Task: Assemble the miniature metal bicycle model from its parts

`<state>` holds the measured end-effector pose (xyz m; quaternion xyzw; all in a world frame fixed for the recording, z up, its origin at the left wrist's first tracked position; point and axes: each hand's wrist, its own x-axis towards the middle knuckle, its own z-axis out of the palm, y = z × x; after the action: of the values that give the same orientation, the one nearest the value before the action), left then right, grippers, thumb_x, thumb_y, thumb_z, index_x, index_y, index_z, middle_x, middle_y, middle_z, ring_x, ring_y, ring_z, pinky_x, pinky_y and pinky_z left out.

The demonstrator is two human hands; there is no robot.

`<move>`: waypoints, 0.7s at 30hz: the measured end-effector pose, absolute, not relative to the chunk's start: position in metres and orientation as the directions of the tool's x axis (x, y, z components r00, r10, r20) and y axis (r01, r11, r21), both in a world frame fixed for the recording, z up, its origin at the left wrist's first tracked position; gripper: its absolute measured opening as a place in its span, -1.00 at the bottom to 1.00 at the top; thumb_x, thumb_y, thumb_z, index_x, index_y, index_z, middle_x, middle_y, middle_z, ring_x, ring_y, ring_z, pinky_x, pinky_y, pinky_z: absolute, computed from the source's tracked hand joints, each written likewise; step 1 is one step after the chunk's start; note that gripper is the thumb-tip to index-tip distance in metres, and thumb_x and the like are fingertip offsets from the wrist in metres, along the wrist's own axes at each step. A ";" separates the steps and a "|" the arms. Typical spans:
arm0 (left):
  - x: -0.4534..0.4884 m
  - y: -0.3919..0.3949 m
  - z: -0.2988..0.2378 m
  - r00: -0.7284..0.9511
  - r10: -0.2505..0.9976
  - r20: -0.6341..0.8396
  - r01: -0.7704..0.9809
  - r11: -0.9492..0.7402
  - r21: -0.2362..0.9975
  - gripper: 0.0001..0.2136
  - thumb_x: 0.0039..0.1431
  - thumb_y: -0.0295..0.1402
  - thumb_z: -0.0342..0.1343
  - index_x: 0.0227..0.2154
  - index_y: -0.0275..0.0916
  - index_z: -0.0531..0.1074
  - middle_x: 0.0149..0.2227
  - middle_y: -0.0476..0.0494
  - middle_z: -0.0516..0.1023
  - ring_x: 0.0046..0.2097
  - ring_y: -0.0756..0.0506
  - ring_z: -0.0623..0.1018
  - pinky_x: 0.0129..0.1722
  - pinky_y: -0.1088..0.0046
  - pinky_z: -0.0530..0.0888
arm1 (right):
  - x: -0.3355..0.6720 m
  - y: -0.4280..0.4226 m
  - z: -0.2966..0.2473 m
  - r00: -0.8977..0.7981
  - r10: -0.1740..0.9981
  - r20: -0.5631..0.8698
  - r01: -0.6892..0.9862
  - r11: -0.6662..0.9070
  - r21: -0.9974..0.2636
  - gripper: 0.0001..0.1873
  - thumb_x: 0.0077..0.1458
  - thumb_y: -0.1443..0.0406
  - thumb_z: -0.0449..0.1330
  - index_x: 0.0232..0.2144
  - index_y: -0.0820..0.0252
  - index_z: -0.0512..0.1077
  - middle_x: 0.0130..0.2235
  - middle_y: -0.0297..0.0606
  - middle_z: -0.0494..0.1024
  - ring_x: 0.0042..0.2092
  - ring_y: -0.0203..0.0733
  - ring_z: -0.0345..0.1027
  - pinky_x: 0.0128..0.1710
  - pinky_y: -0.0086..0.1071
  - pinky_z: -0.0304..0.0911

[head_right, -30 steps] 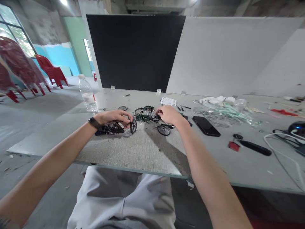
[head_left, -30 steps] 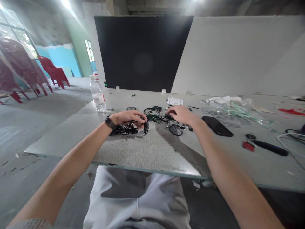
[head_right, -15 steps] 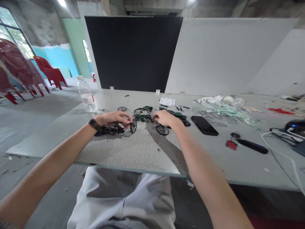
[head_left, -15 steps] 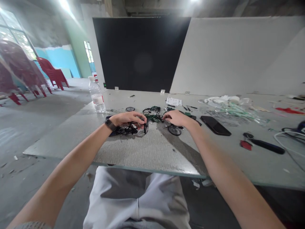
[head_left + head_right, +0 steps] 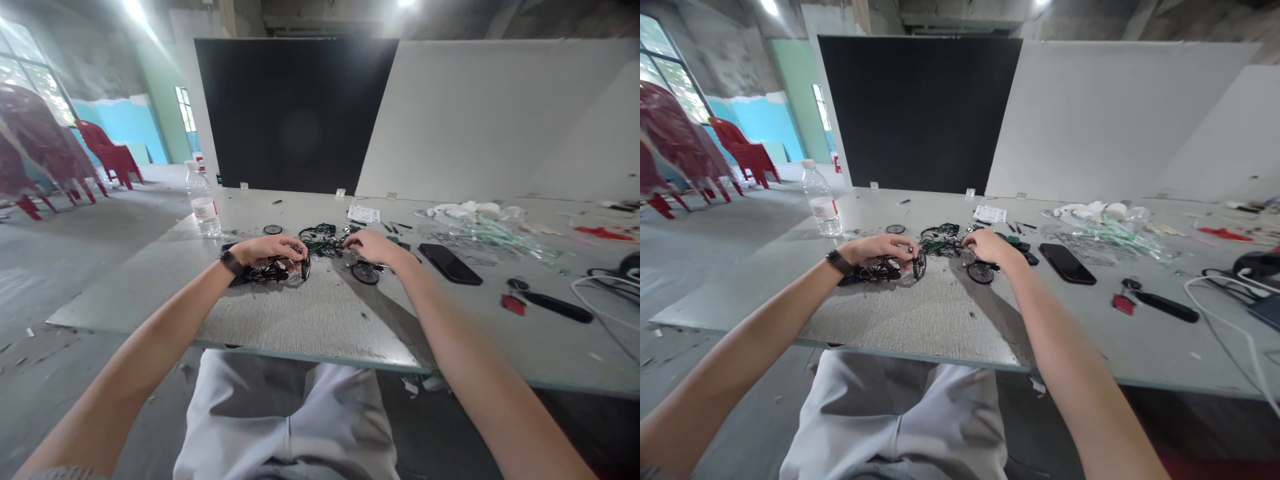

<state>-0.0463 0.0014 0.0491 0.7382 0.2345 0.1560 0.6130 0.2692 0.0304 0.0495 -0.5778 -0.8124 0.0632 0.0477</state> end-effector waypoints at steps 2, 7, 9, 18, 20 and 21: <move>-0.046 0.001 0.049 0.843 0.535 -0.054 0.149 -0.135 0.980 -0.78 0.17 -0.24 0.23 -0.21 -0.27 0.46 -0.28 -0.18 0.57 -0.26 -0.06 0.53 -0.20 0.37 0.41 | 0.277 0.031 0.054 -0.279 0.959 0.052 0.949 0.284 -0.139 -0.65 0.26 0.36 0.05 -0.04 0.14 0.58 0.05 -0.14 0.60 -0.01 -0.05 0.50 0.01 -0.27 0.36; -0.046 0.003 0.047 0.838 0.541 -0.074 0.152 -0.102 0.983 -0.76 0.15 -0.24 0.24 -0.20 -0.27 0.46 -0.28 -0.17 0.56 -0.27 -0.06 0.54 -0.24 0.38 0.41 | 0.290 0.026 0.064 -0.194 0.981 0.009 0.977 0.194 -0.090 -0.69 0.24 0.39 0.09 -0.10 0.14 0.61 -0.02 -0.16 0.63 -0.02 -0.04 0.51 -0.01 -0.28 0.36; -0.047 0.005 0.046 0.838 0.540 -0.076 0.160 -0.111 0.981 -0.76 0.15 -0.23 0.23 -0.19 -0.26 0.45 -0.28 -0.16 0.56 -0.27 -0.06 0.54 -0.24 0.38 0.41 | 0.289 0.024 0.066 -0.183 0.982 -0.048 0.981 0.179 -0.079 -0.69 0.22 0.40 0.11 -0.11 0.14 0.61 -0.04 -0.17 0.64 -0.04 -0.04 0.51 -0.03 -0.28 0.36; -0.048 0.004 0.046 0.840 0.539 -0.060 0.158 -0.138 0.978 -0.78 0.18 -0.25 0.22 -0.17 -0.24 0.46 -0.29 -0.15 0.55 -0.27 -0.06 0.54 -0.25 0.39 0.41 | 0.290 0.014 0.078 -0.069 0.981 -0.181 0.997 0.065 -0.028 -0.71 0.13 0.40 0.18 -0.13 0.14 0.61 -0.02 -0.14 0.63 -0.09 -0.07 0.52 -0.15 -0.36 0.37; -0.048 0.004 0.047 0.842 0.537 -0.058 0.158 -0.143 0.977 -0.78 0.18 -0.25 0.22 -0.17 -0.24 0.46 -0.29 -0.15 0.55 -0.27 -0.07 0.54 -0.25 0.38 0.41 | 0.291 0.013 0.079 -0.057 0.975 -0.216 0.998 0.055 -0.016 -0.73 0.11 0.39 0.20 -0.16 0.13 0.61 -0.03 -0.15 0.64 -0.10 -0.06 0.53 -0.18 -0.36 0.37; -0.048 0.003 0.047 0.842 0.537 -0.058 0.158 -0.143 0.977 -0.78 0.18 -0.26 0.22 -0.18 -0.24 0.46 -0.29 -0.16 0.55 -0.27 -0.06 0.54 -0.24 0.38 0.41 | 0.291 0.012 0.079 -0.054 0.971 -0.235 0.999 0.053 -0.010 -0.74 0.10 0.38 0.21 -0.17 0.12 0.62 -0.04 -0.15 0.64 -0.10 -0.06 0.52 -0.19 -0.36 0.37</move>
<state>-0.0480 0.0034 0.0472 0.7399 0.2347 0.1548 0.6111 0.2914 0.0120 0.0794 -0.6828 -0.7210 0.0848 -0.0825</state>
